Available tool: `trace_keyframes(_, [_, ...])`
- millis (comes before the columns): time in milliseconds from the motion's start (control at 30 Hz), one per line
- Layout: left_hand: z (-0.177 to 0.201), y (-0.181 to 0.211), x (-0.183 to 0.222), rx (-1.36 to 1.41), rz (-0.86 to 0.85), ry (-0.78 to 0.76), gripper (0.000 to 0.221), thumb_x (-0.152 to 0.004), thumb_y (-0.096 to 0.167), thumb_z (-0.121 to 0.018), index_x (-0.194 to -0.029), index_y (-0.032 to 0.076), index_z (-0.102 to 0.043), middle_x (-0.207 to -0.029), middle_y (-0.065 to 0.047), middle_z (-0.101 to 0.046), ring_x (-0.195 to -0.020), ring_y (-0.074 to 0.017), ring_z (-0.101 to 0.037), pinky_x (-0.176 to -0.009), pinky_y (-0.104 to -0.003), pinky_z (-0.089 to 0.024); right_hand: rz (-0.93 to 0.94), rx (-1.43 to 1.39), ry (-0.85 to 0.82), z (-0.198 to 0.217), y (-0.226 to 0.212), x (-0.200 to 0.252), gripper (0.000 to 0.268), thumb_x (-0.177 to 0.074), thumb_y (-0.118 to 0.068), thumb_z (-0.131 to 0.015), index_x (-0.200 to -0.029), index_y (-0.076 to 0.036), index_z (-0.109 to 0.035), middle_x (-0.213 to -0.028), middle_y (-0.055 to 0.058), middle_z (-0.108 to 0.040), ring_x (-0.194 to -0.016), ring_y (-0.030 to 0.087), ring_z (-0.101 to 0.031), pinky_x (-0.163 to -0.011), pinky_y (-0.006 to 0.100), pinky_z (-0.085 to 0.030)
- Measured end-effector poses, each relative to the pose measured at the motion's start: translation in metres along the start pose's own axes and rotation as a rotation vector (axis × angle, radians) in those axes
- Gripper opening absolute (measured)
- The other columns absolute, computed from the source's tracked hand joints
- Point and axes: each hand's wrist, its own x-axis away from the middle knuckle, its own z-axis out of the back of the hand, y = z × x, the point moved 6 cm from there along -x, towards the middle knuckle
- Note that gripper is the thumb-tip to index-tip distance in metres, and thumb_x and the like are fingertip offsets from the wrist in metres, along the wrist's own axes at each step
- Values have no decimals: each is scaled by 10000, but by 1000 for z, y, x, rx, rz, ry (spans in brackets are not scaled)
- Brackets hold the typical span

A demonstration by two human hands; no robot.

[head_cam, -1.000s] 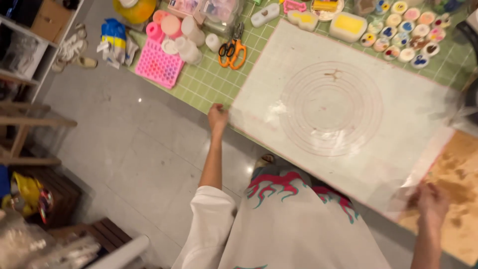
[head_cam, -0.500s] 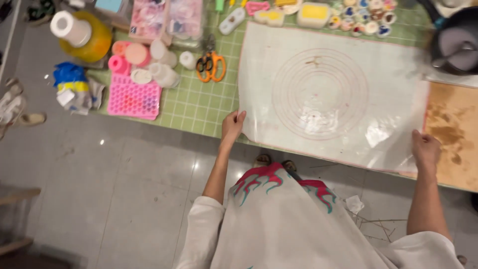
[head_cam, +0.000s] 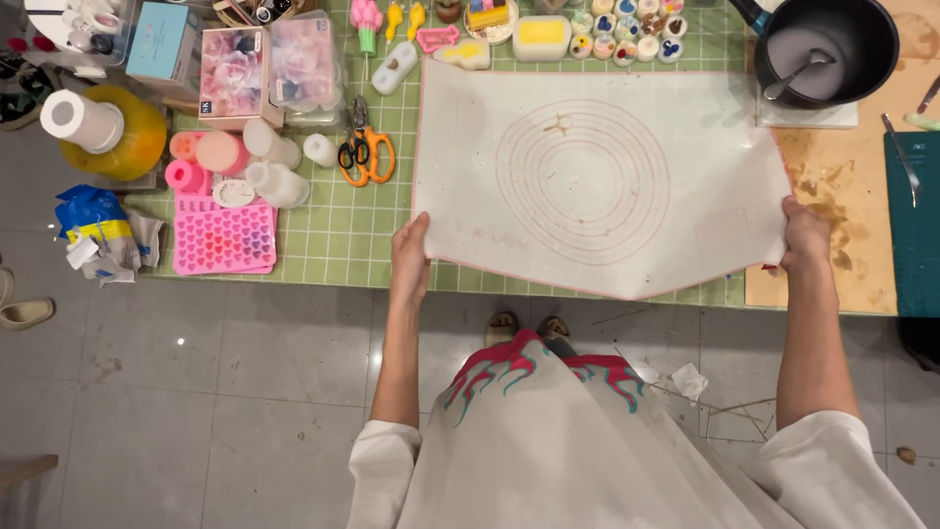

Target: Clean and prepare a silicone workshop mat by scraping off residue and organizing materials.

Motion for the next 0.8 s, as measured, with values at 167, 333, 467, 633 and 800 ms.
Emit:
trace_keyframes(167, [36,-18,12,-54,16,24,344,-1042,219,-574,-1221,-59,-669,-1133,-107,-736,-1008,-144,-686,-907,-306,-531,95,-12,-66,13,43,-37,245,-1097,-257,-611,-1112,-17,-659,-1024,94,-718,-826,169,-701,-667,360,-588])
trace_keyframes(333, [57,-33,30,-168,18,23,339,-1062,220,-570,-1220,-60,-675,-1141,-91,-732,-1025,-114,-659,-920,-278,-508,120,-85,-49,24,75,-45,217,-1074,-235,-689,-1071,-21,-654,-991,75,-693,-802,148,-647,-701,335,-557])
trace_keyframes(467, [67,-41,43,-243,94,49,368,-1061,249,-547,-1234,-48,-680,-1120,-100,-744,-998,-120,-669,-922,-276,-511,93,90,5,28,64,-22,233,-1084,-240,-662,-1068,-9,-642,-965,57,-680,-796,145,-590,-684,327,-504])
trace_keyframes(633, [73,-43,43,-246,133,41,387,-1048,262,-558,-1253,-44,-677,-1133,-106,-746,-993,-121,-674,-915,-284,-507,234,218,19,15,45,-15,332,-997,-156,-650,-1293,-8,-643,-1067,46,-711,-891,111,-651,-762,269,-523])
trace_keyframes(800, [91,-54,33,-365,101,10,426,-1043,310,-582,-1284,-27,-681,-1155,-70,-731,-1012,-103,-627,-943,-271,-467,399,202,8,8,66,-22,341,-1025,-128,-635,-1320,39,-665,-1127,87,-718,-960,127,-640,-836,278,-515])
